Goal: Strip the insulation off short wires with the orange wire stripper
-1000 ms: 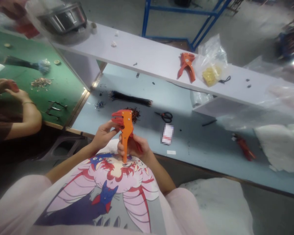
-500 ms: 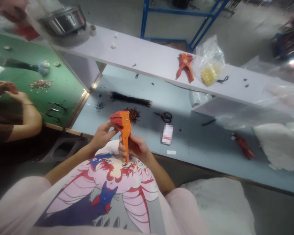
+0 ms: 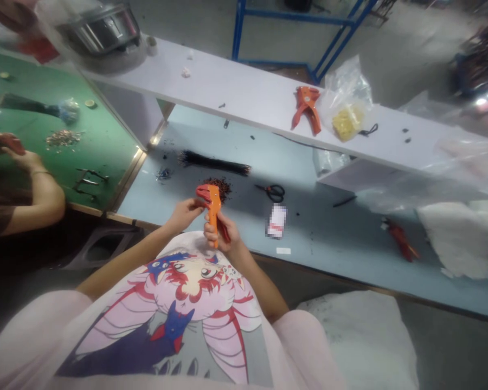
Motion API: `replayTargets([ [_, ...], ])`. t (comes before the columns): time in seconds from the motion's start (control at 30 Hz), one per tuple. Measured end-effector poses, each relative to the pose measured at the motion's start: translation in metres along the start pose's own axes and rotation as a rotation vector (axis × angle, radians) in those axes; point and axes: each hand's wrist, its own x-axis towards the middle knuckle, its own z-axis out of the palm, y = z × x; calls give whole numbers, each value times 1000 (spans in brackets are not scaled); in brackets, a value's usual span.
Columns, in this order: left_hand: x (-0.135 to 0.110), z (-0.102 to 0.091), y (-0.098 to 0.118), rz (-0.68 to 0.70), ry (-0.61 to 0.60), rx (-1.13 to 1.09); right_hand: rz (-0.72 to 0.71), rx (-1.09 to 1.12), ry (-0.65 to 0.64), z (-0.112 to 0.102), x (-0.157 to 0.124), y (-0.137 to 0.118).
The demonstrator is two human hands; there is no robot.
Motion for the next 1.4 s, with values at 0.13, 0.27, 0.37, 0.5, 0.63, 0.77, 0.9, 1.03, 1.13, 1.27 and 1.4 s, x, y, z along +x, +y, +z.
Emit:
replayTargets([
  [0.13, 8, 7, -13, -21, -5, 28, 4, 46, 49, -15, 2, -2],
  [0.27, 6, 8, -15, -12, -39, -37, 47, 30, -4, -20, -6, -1],
  [0.37, 0, 6, -8, 52, -69, -83, 65, 9, -76, -20, -12, 1],
  [0.5, -10, 2, 6, 142, -91, -91, 83, -16, -156, -16, -17, 2],
  [0.63, -18, 1, 14, 143, -91, -132, 113, -28, -220, -12, -19, 2],
  [0.77, -22, 0, 17, 128, -178, -206, 121, -49, -282, -9, -19, 3],
  [0.9, -25, -1, 20, 181, -168, -178, 91, -49, -366, -5, -19, 3],
  [1.03, -26, -1, 23, 186, -164, -165, 88, -44, -360, -4, -19, 4],
  [1.13, -24, -2, 21, 169, -160, -147, 87, -54, -304, -3, -19, 5],
  [1.27, -23, -4, 17, 150, -140, -113, 81, -76, -217, 0, -16, 6],
  [1.4, -18, -6, 7, 108, -131, -100, 68, -95, -186, -1, -9, 7],
])
